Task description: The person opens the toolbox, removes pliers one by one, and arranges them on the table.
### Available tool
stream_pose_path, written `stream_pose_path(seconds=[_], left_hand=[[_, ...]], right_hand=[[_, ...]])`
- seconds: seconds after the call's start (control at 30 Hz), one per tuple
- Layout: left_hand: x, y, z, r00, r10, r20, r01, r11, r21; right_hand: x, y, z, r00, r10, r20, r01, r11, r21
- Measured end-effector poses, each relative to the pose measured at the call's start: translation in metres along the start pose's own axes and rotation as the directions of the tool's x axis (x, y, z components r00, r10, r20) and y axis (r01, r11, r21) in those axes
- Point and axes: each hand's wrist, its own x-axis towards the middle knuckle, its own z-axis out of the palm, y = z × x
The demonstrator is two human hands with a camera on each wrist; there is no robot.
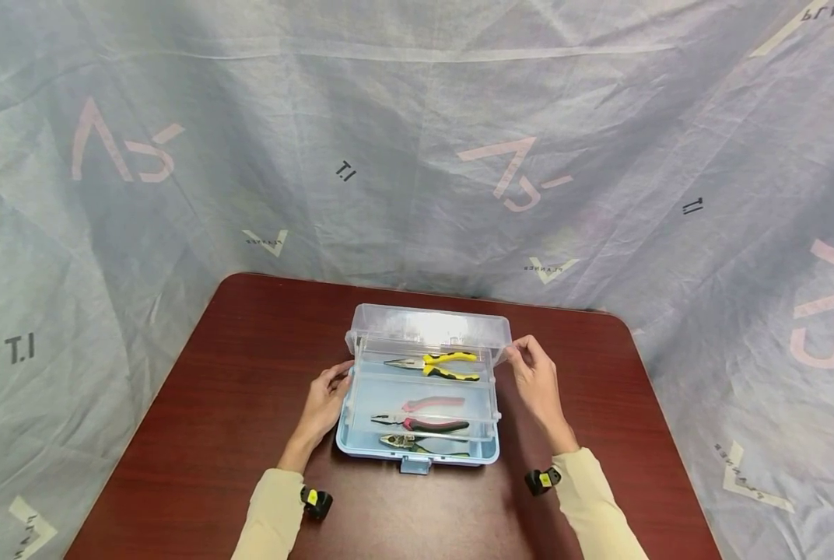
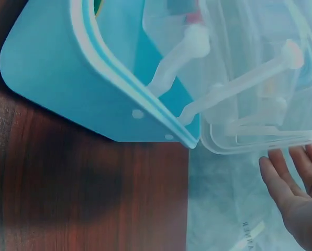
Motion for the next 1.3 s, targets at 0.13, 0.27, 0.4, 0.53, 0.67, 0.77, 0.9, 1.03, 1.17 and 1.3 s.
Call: stream_pose_path(seconds=[0.13, 0.27, 0.4, 0.53, 0.67, 0.77, 0.9, 1.03, 1.17, 1.3], left_hand=[[0.000, -0.002, 0.001, 1.000, 0.012, -0.010, -0.012, 1.000, 0.000], [0.000, -0.001, 0.001, 1.000, 0.010, -0.011, -0.010, 1.000, -0.004], [-0.007, 0.016, -0.001, 1.000, -0.013, 0.004, 0.013, 1.000, -0.016], [-0.015, 0.038, -0.002, 1.000, -0.017, 0.012, 0.017, 1.000, -0.015], [-0.011, 0.030, 0.000, 0.999, -0.039, -0.005, 0.039, 0.999, -0.021], [-0.005, 0.015, 0.002, 0.998, -0.061, -0.019, 0.060, 0.998, -0.036], [-0.001, 0.002, 0.003, 0.998, -0.056, -0.023, 0.054, 0.997, -0.054], [-0.001, 0.000, 0.003, 0.999, -0.035, -0.009, 0.034, 0.998, -0.055], [0.001, -0.004, 0.002, 1.000, -0.027, -0.012, 0.026, 0.998, -0.049], [-0.001, -0.003, 0.002, 0.999, -0.033, -0.019, 0.032, 0.999, -0.036]], right_hand=[[0.010, 0.003, 0.005, 0.999, 0.018, 0.032, -0.021, 0.994, 0.109], [0.016, -0.002, 0.005, 0.996, 0.042, 0.075, -0.056, 0.977, 0.204], [0.021, -0.014, 0.003, 0.993, 0.045, 0.108, -0.068, 0.973, 0.221], [0.028, -0.013, 0.005, 0.992, -0.004, 0.126, -0.023, 0.977, 0.212], [0.039, 0.013, 0.014, 0.989, -0.061, 0.133, 0.038, 0.985, 0.168], [0.047, 0.025, 0.018, 0.985, -0.074, 0.156, 0.055, 0.991, 0.125], [0.057, 0.033, 0.020, 0.977, -0.066, 0.204, 0.045, 0.993, 0.107], [0.065, 0.040, 0.023, 0.969, -0.035, 0.244, 0.004, 0.992, 0.124], [0.071, 0.042, 0.026, 0.952, 0.045, 0.302, -0.076, 0.993, 0.089], [0.074, 0.043, 0.030, 0.931, 0.122, 0.345, -0.135, 0.991, 0.015]])
